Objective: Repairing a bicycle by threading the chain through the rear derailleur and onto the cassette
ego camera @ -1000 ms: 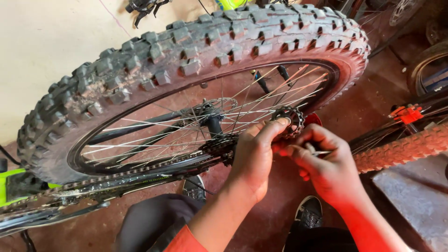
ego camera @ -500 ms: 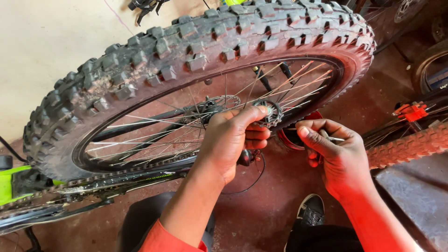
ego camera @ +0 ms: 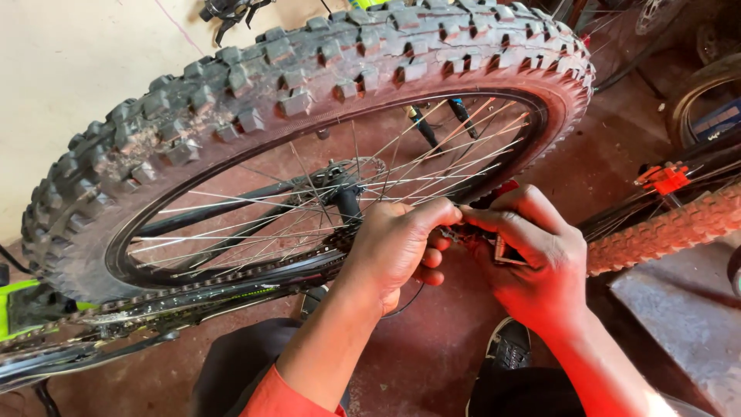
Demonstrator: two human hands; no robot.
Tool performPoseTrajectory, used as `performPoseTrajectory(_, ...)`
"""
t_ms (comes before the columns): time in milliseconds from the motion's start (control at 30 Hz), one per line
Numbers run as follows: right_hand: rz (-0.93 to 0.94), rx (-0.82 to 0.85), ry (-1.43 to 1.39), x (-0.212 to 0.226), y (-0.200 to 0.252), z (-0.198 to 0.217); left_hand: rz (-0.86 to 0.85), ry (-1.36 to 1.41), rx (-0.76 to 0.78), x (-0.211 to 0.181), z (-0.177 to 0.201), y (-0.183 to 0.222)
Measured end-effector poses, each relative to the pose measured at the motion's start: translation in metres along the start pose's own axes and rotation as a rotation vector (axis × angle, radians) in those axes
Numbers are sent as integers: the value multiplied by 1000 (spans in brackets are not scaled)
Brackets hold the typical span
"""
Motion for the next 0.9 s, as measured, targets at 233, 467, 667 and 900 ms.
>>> performPoseTrajectory(233,62,-32,22,5,3,2,-14,-37,-4,-1,0,1)
performPoseTrajectory(467,-302,29,-365,-26,4,-6,-112,-253,16,-14,-1,8)
performPoseTrajectory(667,-589,36,-812,-55,19,-21,-699,-531,234,-22,-4,8)
performPoseTrajectory(900,-576,61,-838,-56,21,-24,-888,-606,293,-33,-15,23)
Point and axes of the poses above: each hand's wrist, its own y-axis away from the middle knuckle, its own z-axis out of the back of the hand, x = y × z, the point moved 5 cm from there along -y, towards the middle knuckle, and after that the axes turned 7 degrees about y, right-handed, at the moved point
